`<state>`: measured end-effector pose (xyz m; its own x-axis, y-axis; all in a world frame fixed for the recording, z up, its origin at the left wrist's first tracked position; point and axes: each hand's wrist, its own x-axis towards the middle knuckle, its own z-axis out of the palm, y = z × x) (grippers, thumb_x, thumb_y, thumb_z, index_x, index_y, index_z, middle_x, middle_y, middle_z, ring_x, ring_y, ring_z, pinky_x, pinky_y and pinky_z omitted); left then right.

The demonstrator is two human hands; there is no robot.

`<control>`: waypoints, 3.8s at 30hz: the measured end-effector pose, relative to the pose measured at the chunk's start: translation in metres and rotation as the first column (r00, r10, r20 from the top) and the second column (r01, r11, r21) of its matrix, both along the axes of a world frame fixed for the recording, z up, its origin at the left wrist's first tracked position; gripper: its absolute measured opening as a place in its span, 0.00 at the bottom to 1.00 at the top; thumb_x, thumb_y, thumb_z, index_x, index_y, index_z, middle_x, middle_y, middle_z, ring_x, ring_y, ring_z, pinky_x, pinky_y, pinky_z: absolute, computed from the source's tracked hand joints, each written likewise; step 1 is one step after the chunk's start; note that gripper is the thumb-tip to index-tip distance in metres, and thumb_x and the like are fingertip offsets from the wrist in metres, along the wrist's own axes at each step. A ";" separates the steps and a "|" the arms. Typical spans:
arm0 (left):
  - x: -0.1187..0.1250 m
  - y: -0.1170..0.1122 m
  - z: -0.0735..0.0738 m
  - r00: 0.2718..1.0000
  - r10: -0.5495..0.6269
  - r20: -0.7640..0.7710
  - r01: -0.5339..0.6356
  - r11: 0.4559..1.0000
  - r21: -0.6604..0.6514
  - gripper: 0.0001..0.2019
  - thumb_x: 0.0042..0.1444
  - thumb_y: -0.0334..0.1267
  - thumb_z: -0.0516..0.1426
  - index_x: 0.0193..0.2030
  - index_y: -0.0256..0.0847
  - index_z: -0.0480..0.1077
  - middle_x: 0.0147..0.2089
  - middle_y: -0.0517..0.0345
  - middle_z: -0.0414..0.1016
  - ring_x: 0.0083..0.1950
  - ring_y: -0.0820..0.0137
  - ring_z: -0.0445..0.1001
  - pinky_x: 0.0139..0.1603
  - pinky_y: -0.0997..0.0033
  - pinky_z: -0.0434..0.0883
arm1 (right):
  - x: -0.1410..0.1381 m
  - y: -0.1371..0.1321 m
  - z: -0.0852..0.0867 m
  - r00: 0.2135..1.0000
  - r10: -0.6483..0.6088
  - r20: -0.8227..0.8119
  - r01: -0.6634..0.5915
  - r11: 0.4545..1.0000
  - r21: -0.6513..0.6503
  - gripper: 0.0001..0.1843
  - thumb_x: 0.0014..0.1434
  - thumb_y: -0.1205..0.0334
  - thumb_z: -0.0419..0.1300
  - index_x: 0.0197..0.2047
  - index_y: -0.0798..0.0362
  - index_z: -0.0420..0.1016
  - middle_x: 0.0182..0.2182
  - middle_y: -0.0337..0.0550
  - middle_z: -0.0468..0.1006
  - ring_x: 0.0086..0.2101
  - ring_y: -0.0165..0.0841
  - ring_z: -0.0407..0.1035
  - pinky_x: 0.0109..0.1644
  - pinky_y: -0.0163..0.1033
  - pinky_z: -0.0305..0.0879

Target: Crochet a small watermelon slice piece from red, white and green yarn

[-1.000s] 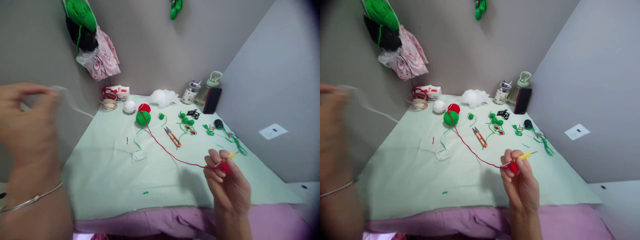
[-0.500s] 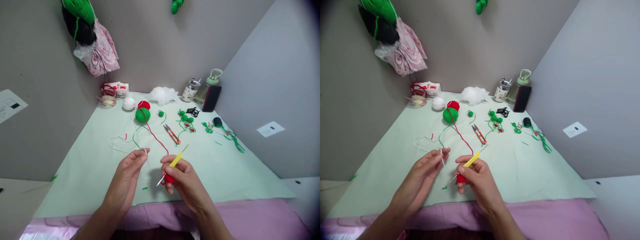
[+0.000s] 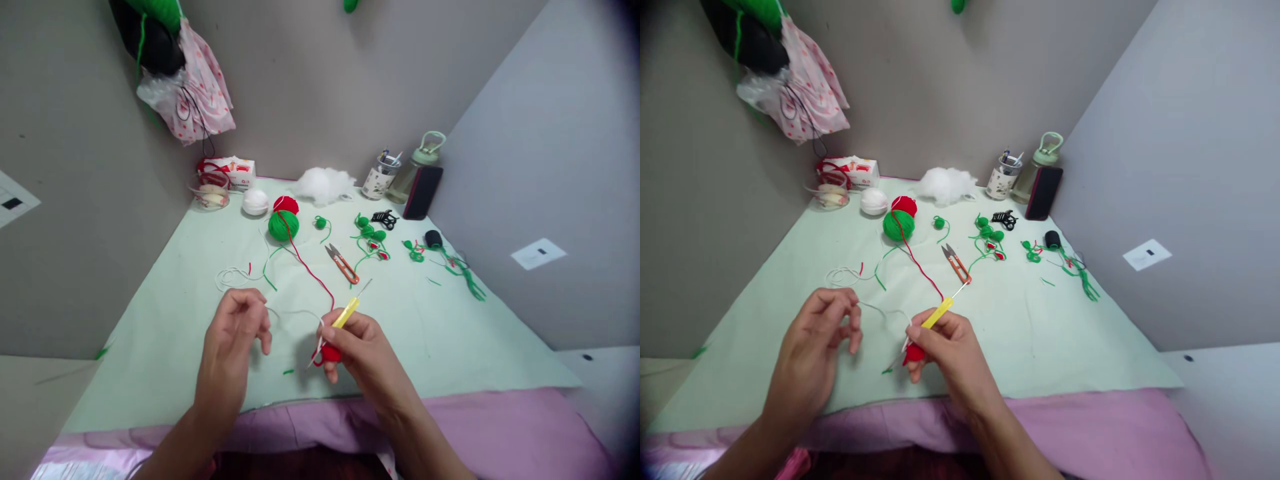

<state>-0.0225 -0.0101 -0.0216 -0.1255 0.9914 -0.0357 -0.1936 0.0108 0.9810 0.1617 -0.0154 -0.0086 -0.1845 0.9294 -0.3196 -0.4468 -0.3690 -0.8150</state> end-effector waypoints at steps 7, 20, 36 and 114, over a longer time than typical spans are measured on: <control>0.019 -0.001 0.011 0.947 -0.298 0.120 0.277 0.946 0.167 0.15 0.70 0.55 0.55 0.41 0.46 0.70 0.71 0.49 0.68 0.74 0.50 0.66 0.68 0.44 0.72 | 0.001 -0.009 -0.002 0.994 0.105 0.019 -0.106 0.994 0.018 0.15 0.53 0.54 0.77 0.32 0.56 0.81 0.18 0.37 0.79 0.15 0.25 0.68 0.20 0.30 0.69; 0.022 0.011 0.008 0.961 -0.124 0.246 0.158 0.979 -0.126 0.08 0.60 0.47 0.67 0.41 0.48 0.85 0.53 0.55 0.84 0.60 0.58 0.78 0.68 0.54 0.70 | 0.001 -0.006 -0.001 0.997 -0.068 0.041 0.058 0.974 0.220 0.11 0.55 0.55 0.76 0.32 0.54 0.84 0.25 0.40 0.80 0.22 0.28 0.71 0.25 0.33 0.71; 0.040 -0.002 0.011 0.872 -0.258 0.416 0.329 0.938 -0.108 0.20 0.56 0.39 0.72 0.57 0.48 0.83 0.34 0.63 0.79 0.37 0.76 0.75 0.45 0.76 0.73 | 0.000 -0.020 -0.020 0.352 -0.868 0.350 -0.265 0.266 0.927 0.23 0.65 0.76 0.65 0.58 0.45 0.82 0.42 0.45 0.82 0.41 0.36 0.77 0.41 0.41 0.78; 0.027 0.008 0.011 0.794 -0.234 0.561 0.439 0.859 -0.263 0.17 0.51 0.38 0.74 0.48 0.38 0.86 0.35 0.56 0.81 0.35 0.74 0.74 0.43 0.72 0.70 | 0.008 -0.005 -0.017 0.782 -0.577 0.237 0.191 0.584 0.789 0.11 0.71 0.66 0.60 0.47 0.45 0.85 0.33 0.41 0.79 0.32 0.33 0.74 0.36 0.41 0.74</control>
<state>0.0041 -0.0021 -0.0107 0.3506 0.8649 -0.3592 -0.5617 0.5011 0.6584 0.1698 -0.0203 -0.0254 0.2234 0.8318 0.5081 0.0638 0.5077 -0.8592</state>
